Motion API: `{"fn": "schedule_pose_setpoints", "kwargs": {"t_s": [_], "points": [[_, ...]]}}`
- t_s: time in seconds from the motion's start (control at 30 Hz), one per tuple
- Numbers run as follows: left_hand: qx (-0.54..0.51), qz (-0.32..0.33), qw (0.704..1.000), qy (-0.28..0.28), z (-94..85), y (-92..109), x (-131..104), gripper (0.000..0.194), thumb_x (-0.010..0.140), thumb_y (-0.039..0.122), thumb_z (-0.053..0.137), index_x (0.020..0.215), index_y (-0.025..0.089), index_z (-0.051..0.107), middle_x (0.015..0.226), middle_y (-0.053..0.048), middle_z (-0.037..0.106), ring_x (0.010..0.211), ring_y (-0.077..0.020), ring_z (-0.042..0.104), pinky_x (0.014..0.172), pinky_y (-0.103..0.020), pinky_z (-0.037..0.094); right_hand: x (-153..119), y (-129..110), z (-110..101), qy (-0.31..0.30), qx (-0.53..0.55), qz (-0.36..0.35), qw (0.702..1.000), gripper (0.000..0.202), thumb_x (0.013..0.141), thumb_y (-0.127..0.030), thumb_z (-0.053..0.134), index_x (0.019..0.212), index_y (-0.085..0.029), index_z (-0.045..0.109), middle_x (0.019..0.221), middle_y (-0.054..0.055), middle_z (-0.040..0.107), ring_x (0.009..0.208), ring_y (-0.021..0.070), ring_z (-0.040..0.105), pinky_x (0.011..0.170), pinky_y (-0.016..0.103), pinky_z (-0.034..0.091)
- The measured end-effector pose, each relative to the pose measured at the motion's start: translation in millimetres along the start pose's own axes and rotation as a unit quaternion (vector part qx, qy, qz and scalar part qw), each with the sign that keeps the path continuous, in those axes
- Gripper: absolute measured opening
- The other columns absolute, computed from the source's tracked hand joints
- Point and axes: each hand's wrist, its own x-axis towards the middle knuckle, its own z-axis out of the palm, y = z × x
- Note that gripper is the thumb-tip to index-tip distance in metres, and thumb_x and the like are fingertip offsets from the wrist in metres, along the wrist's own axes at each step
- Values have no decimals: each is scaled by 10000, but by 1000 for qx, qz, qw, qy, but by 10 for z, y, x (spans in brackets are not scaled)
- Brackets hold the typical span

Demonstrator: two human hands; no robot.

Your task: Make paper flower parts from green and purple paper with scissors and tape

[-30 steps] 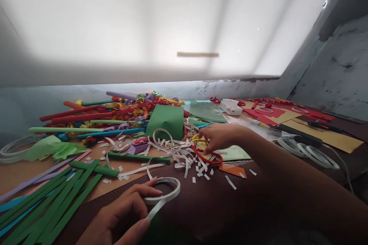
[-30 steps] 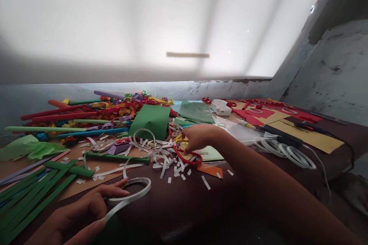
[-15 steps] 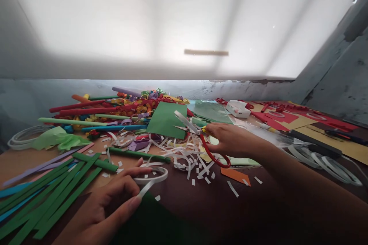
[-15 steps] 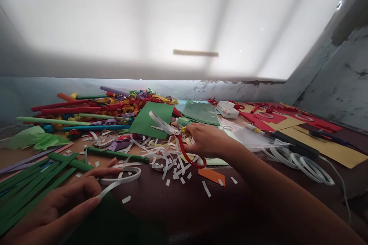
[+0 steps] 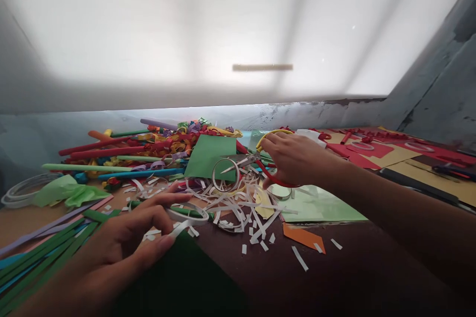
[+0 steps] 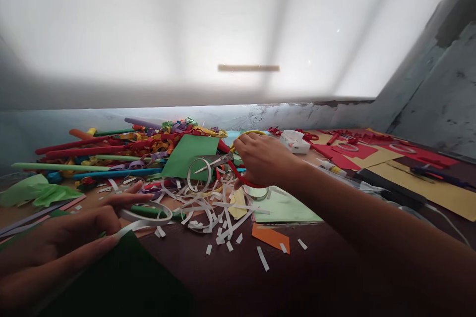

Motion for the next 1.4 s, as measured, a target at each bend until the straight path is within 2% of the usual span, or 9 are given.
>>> {"fn": "schedule_pose_setpoints", "kwargs": {"t_s": [0.1, 0.47, 0.63, 0.77, 0.97, 1.07, 1.2, 1.3, 1.4], "points": [[102, 13, 994, -21, -54, 21, 57, 346, 864, 601, 598, 727, 305, 715, 1402, 21, 613, 1474, -396, 332, 1132, -500, 372, -3, 57, 23, 32, -5, -13, 999, 510, 851, -429, 731, 1192, -76, 592, 1213, 216, 637, 1148, 356, 589, 999, 440, 442], [80, 31, 992, -97, 316, 227, 218, 316, 893, 572, 592, 799, 279, 666, 1635, 47, 363, 1539, -320, 238, 1169, -456, 351, -148, -366, -140, 177, 114, 42, 977, 551, 837, -558, 708, 1125, -104, 586, 1127, 216, 652, 1105, 382, 602, 915, 501, 525], [80, 69, 990, -91, 385, 188, 303, 278, 906, 512, 610, 835, 253, 679, 1502, -44, 537, 1453, -314, 394, 1192, -432, 283, -160, -499, -151, 223, 170, 19, 960, 555, 821, -589, 713, 1091, -126, 570, 1054, 187, 664, 1038, 365, 636, 839, 473, 557], [53, 98, 989, -95, 336, 114, 339, 230, 930, 417, 587, 816, 228, 653, 1152, -39, 692, 1109, -234, 621, 977, -324, 435, -92, -356, -44, 249, 117, -6, 961, 494, 817, -502, 745, 1074, -109, 592, 1086, 209, 664, 1048, 369, 629, 884, 493, 545], [67, 76, 987, -128, 208, 74, 304, 253, 938, 387, 565, 763, 212, 620, 896, -1, 618, 836, -167, 567, 739, -260, 420, 8, 217, 196, 223, 196, -7, 955, 578, 741, -590, 774, 1058, -134, 613, 1184, 241, 643, 1220, 434, 548, 1009, 580, 457], [43, 74, 989, -117, 233, 87, 267, 254, 926, 384, 593, 743, 209, 609, 901, -5, 605, 884, -178, 563, 809, -272, 418, 2, 280, 233, 155, 436, 63, 884, 604, 663, -616, 822, 1001, -164, 609, 1153, 208, 663, 1144, 421, 596, 951, 583, 479], [-30, 70, 985, -153, 279, 101, 232, 280, 919, 437, 622, 764, 205, 595, 1020, -28, 628, 973, -202, 577, 836, -289, 429, 24, -138, 206, 62, 633, -13, 772, 498, 747, -644, 726, 934, -206, 585, 1104, 110, 685, 960, 257, 666, 819, 417, 557], [-92, 33, 977, -191, 270, 106, 211, 292, 915, 461, 631, 789, 200, 592, 1181, -66, 642, 1063, -250, 604, 872, -333, 461, 86, -549, 190, 47, 776, -51, 627, 473, 662, -517, 843, 855, -199, 550, 978, 64, 647, 825, 182, 604, 730, 333, 513], [-86, 16, 976, -197, 242, 97, 207, 285, 903, 455, 653, 772, 205, 610, 1275, -84, 641, 1254, -301, 543, 1023, -394, 427, 139, -748, 195, 58, 794, -9, 606, 529, 643, -594, 820, 818, -219, 489, 716, -54, 483, 605, 105, 438, 579, 263, 411]]}}
